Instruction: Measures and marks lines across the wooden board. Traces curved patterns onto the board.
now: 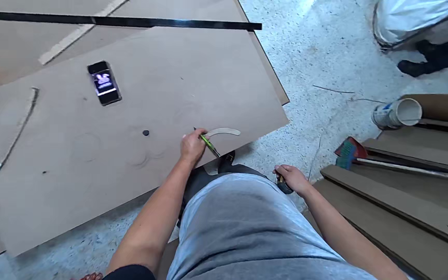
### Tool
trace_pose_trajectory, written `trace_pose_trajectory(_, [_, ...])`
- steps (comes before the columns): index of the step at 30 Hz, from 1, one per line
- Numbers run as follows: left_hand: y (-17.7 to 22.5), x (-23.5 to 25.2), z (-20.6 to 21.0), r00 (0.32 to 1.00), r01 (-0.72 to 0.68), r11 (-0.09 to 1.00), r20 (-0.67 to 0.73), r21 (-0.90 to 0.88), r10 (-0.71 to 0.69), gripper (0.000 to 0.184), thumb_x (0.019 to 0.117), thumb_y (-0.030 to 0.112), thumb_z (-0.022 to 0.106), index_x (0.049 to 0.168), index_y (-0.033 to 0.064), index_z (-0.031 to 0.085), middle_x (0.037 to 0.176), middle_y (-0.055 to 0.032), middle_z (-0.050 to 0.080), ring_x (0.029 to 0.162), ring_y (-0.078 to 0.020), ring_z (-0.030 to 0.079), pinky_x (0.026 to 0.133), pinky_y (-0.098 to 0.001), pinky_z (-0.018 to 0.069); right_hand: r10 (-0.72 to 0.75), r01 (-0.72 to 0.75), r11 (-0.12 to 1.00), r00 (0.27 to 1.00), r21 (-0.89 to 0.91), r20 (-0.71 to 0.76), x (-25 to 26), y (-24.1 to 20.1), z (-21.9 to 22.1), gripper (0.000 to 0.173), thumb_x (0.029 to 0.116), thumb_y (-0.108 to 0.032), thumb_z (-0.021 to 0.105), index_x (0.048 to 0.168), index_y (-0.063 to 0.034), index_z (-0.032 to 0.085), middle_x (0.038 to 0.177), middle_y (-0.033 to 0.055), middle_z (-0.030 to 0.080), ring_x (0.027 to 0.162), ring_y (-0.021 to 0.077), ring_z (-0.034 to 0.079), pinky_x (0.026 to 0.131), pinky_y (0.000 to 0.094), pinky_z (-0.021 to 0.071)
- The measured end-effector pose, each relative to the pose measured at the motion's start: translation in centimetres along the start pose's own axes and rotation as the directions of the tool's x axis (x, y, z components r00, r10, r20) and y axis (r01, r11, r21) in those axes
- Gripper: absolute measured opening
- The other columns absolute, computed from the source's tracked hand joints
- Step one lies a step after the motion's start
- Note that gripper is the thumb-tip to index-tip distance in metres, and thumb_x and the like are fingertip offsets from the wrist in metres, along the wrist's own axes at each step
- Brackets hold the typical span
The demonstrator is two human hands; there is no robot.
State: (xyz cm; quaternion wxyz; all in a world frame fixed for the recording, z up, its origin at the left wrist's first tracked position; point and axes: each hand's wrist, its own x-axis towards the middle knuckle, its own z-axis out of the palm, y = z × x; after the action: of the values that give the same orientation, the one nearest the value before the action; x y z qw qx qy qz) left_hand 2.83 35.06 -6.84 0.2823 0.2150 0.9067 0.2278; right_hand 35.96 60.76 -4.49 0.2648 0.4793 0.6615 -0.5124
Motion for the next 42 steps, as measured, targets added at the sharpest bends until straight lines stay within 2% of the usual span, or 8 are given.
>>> trace_pose_trajectory(4, [-0.3,0.0,0.0,1.0,-0.016,1.0,-0.002,0.002,0.016,0.025,0.0985,0.031,0.071,0.12,0.0204,0.073,0.101,-0.0069,0.077,0.093,-0.0251,0.072,0.1,-0.0578,0.0498,0.005,-0.005,1.0,1.0,-0.015,-0.014,-0.1,0.3,0.2,0.046,0.1082,-0.049,0.045,0.095,-0.017,0.074,0.082,0.0015,0.071,0.077,0.0172,0.067,0.074,0.0447,0.0543])
trace_pose_trajectory(7, [-0.5,-0.1,-0.2,1.0,-0.031,1.0,0.002,-0.002,0.031,0.023,0.098,0.03,0.072,0.119,0.0199,0.074,0.099,-0.007,0.076,0.091,-0.0249,0.071,0.097,-0.0565,0.051,0.004,-0.004,1.0,1.0,-0.001,-0.007,-0.3,0.4,0.2,0.046,0.1082,-0.049,0.045,0.095,-0.0169,0.074,0.08,0.0011,0.07,0.075,0.0168,0.066,0.073,0.0438,0.0542])
trace_pose_trajectory(22, [-0.6,0.0,0.7,0.997,-0.021,1.0,-0.078,0.013,0.022,0.023,0.0983,0.033,0.071,0.118,0.0214,0.075,0.098,-0.0055,0.077,0.09,-0.0233,0.071,0.097,-0.055,0.0502,0.007,-0.007,1.0,1.0,0.026,-0.003,-0.1,0.1,0.5,0.045,0.1087,-0.048,0.046,0.095,-0.0156,0.074,0.08,0.0013,0.07,0.074,0.0163,0.066,0.072,0.042,0.054])
trace_pose_trajectory(25, [0.1,-0.2,0.7,0.997,-0.006,1.0,-0.075,0.002,0.006,0.024,0.0983,0.032,0.071,0.119,0.0201,0.075,0.099,-0.0075,0.077,0.092,-0.0257,0.071,0.097,-0.0561,0.0501,0.0,0.0,1.0,1.0,0.019,-0.006,-0.5,0.5,0.3,0.045,0.1082,-0.049,0.046,0.098,-0.0153,0.074,0.084,0.002,0.071,0.077,0.0171,0.067,0.075,0.0435,0.0555])
trace_pose_trajectory(27, [0.5,-0.4,0.6,0.997,0.011,1.0,-0.074,-0.005,-0.011,0.025,0.0978,0.033,0.07,0.119,0.0215,0.075,0.104,-0.0056,0.078,0.097,-0.0235,0.073,0.102,-0.0551,0.0494,-0.006,0.006,1.0,1.0,0.016,0.005,-0.6,0.5,0.2,0.044,0.1085,-0.047,0.046,0.106,-0.0138,0.074,0.092,0.003,0.073,0.083,0.0174,0.068,0.079,0.0444,0.0564])
trace_pose_trajectory(29, [0.4,-0.3,0.1,0.998,0.016,1.0,-0.061,-0.009,-0.017,0.025,0.0986,0.034,0.068,0.12,0.0218,0.075,0.107,-0.0033,0.077,0.102,-0.0207,0.072,0.105,-0.0522,0.049,-0.029,0.029,0.999,1.0,0.029,-0.001,-0.3,0.7,0.5,0.043,0.1086,-0.046,0.046,0.103,-0.0132,0.074,0.09,0.0027,0.073,0.078,0.0167,0.069,0.074,0.0423,0.0573])
trace_pose_trajectory(33, [0.2,0.0,-0.3,1.0,0.029,0.999,-0.005,0.016,-0.029,0.028,0.0998,0.037,0.066,0.123,0.0245,0.074,0.11,-0.002,0.077,0.107,-0.0194,0.071,0.106,-0.0491,0.0498,-0.034,0.034,0.999,0.999,0.008,-0.016,0.0,1.1,0.4,0.044,0.1084,-0.045,0.046,0.097,-0.0148,0.075,0.085,0.0017,0.072,0.076,0.0167,0.066,0.072,0.0421,0.0547])
trace_pose_trajectory(42, [0.2,0.0,-0.3,0.999,0.038,0.999,0.007,0.034,-0.038,0.026,0.1002,0.036,0.066,0.123,0.0259,0.073,0.108,-0.0012,0.077,0.103,-0.018,0.071,0.104,-0.0486,0.0492,-0.019,0.02,0.999,1.0,0.035,-0.023,0.0,0.4,0.2,0.045,0.1089,-0.045,0.046,0.093,-0.0145,0.074,0.079,0.0022,0.069,0.07,0.0162,0.064,0.067,0.0403,0.0522])
